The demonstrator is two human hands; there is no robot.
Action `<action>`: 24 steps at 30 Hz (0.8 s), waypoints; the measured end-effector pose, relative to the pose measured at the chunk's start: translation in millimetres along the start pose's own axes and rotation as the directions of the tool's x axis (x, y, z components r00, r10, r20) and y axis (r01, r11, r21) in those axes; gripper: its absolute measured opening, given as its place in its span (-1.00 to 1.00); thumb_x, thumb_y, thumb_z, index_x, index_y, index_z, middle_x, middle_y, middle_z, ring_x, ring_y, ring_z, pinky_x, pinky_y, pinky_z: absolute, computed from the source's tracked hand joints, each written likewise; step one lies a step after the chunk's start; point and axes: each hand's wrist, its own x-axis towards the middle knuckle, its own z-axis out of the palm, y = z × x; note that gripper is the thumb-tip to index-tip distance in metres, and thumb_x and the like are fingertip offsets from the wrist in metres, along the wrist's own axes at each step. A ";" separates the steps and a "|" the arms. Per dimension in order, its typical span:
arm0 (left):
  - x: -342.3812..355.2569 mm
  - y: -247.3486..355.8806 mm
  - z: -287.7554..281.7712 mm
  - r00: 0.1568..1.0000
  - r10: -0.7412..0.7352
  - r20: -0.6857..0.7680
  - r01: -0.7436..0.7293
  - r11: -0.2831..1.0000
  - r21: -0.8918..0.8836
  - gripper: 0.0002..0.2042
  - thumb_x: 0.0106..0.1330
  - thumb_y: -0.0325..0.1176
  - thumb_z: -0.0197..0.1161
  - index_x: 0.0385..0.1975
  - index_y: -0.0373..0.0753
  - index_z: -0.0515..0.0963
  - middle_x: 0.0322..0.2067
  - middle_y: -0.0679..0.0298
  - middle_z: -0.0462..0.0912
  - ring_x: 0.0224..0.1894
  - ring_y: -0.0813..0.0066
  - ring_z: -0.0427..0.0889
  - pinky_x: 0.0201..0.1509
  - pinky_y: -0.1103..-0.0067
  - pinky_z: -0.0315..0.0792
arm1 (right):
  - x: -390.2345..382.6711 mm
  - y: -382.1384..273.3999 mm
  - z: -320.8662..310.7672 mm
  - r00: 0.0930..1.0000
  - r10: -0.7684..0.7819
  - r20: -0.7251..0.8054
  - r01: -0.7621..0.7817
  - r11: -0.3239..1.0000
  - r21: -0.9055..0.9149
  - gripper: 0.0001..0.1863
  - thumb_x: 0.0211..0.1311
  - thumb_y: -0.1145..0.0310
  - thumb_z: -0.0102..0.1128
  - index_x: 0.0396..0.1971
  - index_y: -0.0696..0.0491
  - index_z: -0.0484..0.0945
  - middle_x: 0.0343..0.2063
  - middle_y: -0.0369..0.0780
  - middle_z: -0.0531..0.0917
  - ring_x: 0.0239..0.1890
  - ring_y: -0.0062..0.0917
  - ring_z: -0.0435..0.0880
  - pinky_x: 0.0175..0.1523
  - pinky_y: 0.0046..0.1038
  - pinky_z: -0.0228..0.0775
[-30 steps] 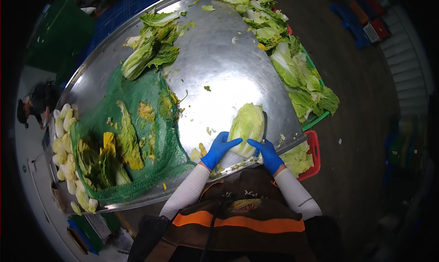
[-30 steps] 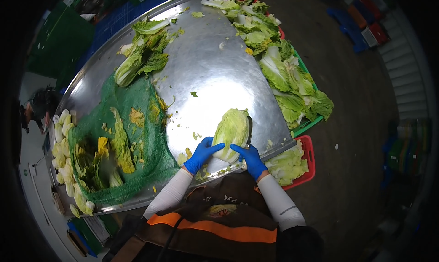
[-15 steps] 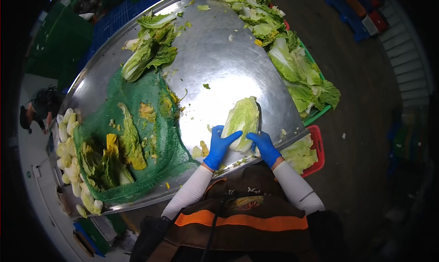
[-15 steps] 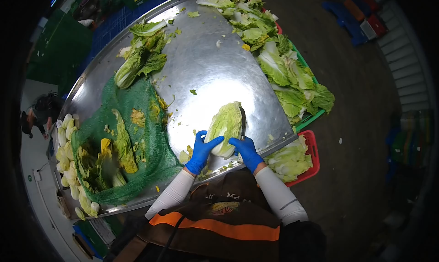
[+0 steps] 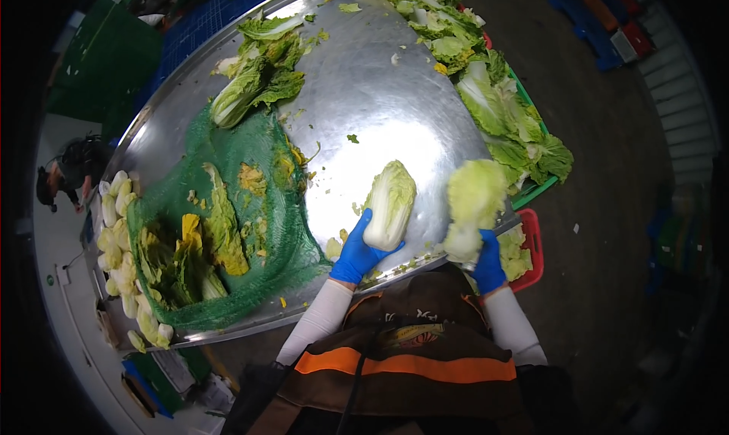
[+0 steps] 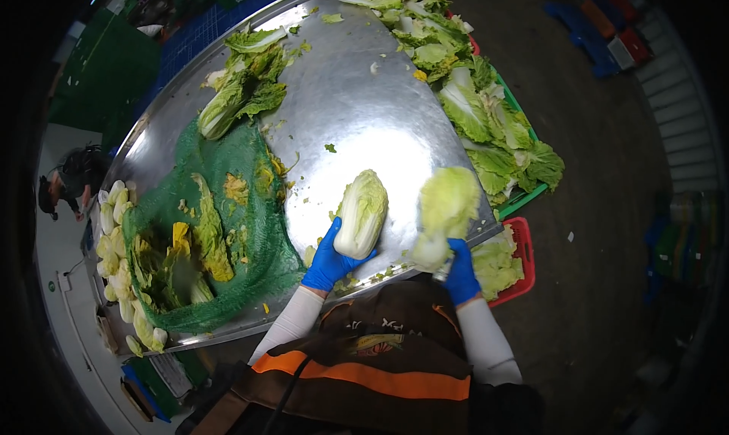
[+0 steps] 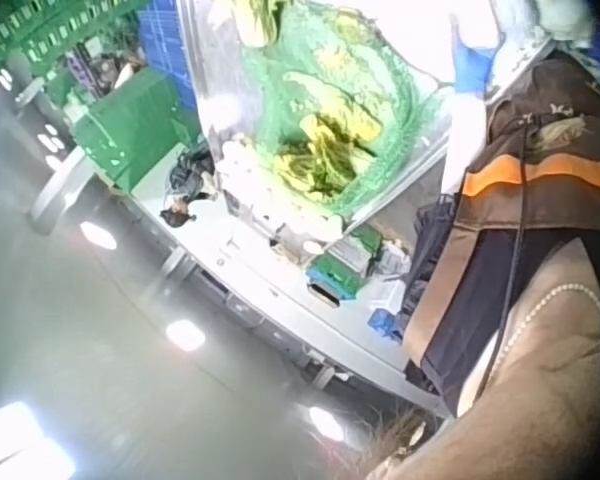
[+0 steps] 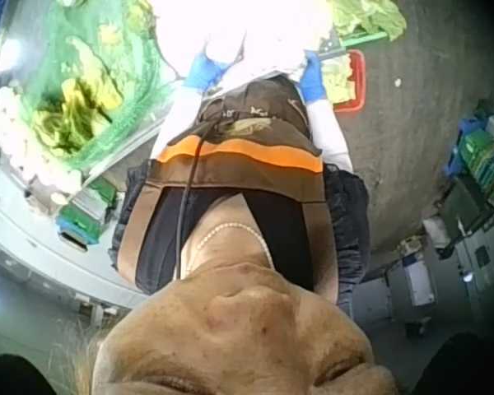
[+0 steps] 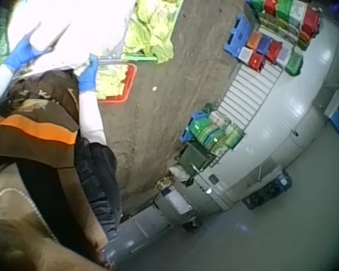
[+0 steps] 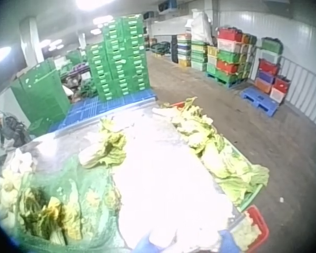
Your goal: Peeling and trimming Napa cabbage at a food production prep table.
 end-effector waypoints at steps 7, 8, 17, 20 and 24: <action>9.3 3.5 -0.9 0.661 0.721 0.207 -0.359 0.062 0.931 -0.27 0.04 -0.23 0.51 0.18 -0.35 0.27 0.03 0.07 0.43 0.07 0.29 0.45 0.18 0.43 0.37 | -4.1 -47.9 -207.8 0.905 -0.304 -0.297 -0.007 0.689 -0.725 -0.75 0.04 0.37 0.36 -0.27 0.09 0.56 -0.54 -0.33 0.61 -0.64 -0.65 0.52 -0.59 -0.58 0.31; 15.8 5.9 -7.5 0.702 0.700 0.133 -0.327 0.150 0.933 -0.25 0.04 -0.21 0.52 0.18 -0.36 0.27 0.04 0.06 0.42 0.08 0.29 0.44 0.18 0.43 0.37 | -5.3 -46.4 -216.3 0.906 -0.303 -0.295 -0.005 0.689 -0.725 -0.75 0.04 0.37 0.36 -0.27 0.09 0.56 -0.54 -0.33 0.61 -0.64 -0.65 0.52 -0.59 -0.58 0.31; 53.3 30.9 -6.0 0.947 0.294 -0.129 -0.002 0.407 0.913 -0.33 0.19 -0.03 0.35 0.09 -0.52 0.39 -0.13 0.05 0.62 -0.08 0.41 0.60 0.01 0.56 0.46 | 33.4 21.7 -34.7 0.976 0.155 0.155 -0.046 0.836 -0.547 -0.64 0.11 0.17 0.36 -0.15 0.03 0.58 -0.53 -0.42 0.52 -0.63 -0.76 0.41 -0.55 -0.66 0.28; 49.0 15.0 10.6 0.969 0.207 -0.136 0.030 0.448 0.893 -0.42 0.24 -0.07 0.32 0.06 -0.47 0.44 -0.14 0.09 0.63 -0.07 0.44 0.60 0.02 0.59 0.46 | 34.6 39.7 27.2 0.975 0.142 0.170 -0.033 0.854 -0.519 -0.66 0.08 0.18 0.42 -0.29 0.05 0.51 -0.56 -0.38 0.49 -0.61 -0.75 0.41 -0.54 -0.67 0.25; 49.5 -8.7 7.3 0.966 0.244 -0.088 -0.076 0.590 0.804 -0.41 0.22 -0.17 0.36 0.10 -0.44 0.34 -0.05 0.08 0.55 -0.03 0.41 0.57 0.04 0.54 0.47 | 41.0 44.0 23.2 0.992 0.056 0.115 0.019 0.823 -0.568 -0.63 0.03 0.22 0.46 -0.30 0.09 0.49 -0.55 -0.38 0.48 -0.63 -0.73 0.40 -0.54 -0.64 0.28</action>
